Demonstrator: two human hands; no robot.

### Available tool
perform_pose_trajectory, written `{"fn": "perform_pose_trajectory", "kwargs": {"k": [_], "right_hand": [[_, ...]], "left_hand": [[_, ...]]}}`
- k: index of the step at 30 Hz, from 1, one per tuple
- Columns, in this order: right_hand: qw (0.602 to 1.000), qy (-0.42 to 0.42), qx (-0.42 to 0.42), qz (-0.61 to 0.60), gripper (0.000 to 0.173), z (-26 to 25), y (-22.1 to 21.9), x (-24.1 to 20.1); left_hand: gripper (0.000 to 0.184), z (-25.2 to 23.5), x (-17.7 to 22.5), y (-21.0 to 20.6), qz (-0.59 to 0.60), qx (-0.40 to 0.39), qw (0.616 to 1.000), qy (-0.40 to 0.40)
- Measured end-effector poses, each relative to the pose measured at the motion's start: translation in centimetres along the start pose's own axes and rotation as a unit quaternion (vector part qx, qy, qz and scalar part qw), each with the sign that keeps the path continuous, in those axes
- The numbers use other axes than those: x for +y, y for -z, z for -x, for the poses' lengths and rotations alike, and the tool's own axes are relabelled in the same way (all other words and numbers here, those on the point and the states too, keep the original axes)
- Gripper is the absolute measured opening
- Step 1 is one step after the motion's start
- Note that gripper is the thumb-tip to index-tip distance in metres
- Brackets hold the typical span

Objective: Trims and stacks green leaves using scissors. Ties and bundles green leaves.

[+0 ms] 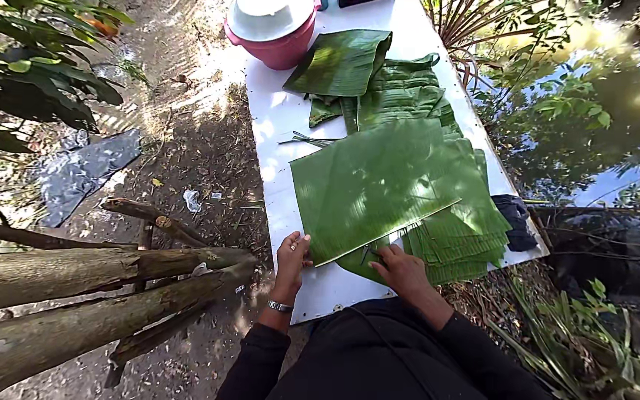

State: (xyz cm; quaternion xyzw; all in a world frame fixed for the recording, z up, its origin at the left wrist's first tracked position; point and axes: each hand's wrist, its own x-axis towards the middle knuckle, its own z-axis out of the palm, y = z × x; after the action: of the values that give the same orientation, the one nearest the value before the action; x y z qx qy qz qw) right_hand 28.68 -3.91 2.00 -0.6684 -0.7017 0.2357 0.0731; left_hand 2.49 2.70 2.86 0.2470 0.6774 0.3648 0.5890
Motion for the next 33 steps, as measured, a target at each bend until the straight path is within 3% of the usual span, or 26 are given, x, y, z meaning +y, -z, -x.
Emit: {"fn": "perform_pose_trajectory", "kwargs": {"k": [3,7,12,14,18,21,25,33], "right_hand": [[1.0,-0.011,0.018,0.015,0.048,-0.4,-0.3,-0.3],[0.999,-0.031,-0.027,0.026,0.035,-0.8,0.3,-0.2],[0.984,-0.07,-0.164,0.029,0.037,-1.1,2.4,0.0],[0.982,-0.057,-0.178,0.002,0.036,-1.0,2.3,0.3],[0.991,0.011,-0.118,-0.066,0.03,-0.3,1.0,1.4],[0.989,0.105,-0.038,-0.094,0.052,-0.3,0.3,1.7],[0.985,0.147,-0.07,-0.048,0.068,-0.9,0.5,1.6],[0.984,0.175,-0.037,0.002,0.059,0.1,-0.4,1.8]], "left_hand": [[0.034,-0.9,-0.2,-1.0,0.007,-0.02,1.0,0.003],[0.021,-3.0,-1.1,-1.6,-0.009,-0.087,0.995,-0.054],[0.014,-3.5,-2.4,-2.4,-0.022,0.008,0.988,-0.152],[0.016,-3.4,-3.1,-2.5,-0.061,0.036,0.977,-0.201],[0.019,-3.8,-3.4,-1.3,-0.155,0.096,0.943,-0.279],[0.021,-4.6,-3.3,0.5,-0.179,0.109,0.924,-0.32],[0.021,-5.1,-3.8,1.1,-0.156,0.116,0.914,-0.357],[0.02,-5.1,-3.9,1.3,-0.141,0.117,0.917,-0.355]]}}
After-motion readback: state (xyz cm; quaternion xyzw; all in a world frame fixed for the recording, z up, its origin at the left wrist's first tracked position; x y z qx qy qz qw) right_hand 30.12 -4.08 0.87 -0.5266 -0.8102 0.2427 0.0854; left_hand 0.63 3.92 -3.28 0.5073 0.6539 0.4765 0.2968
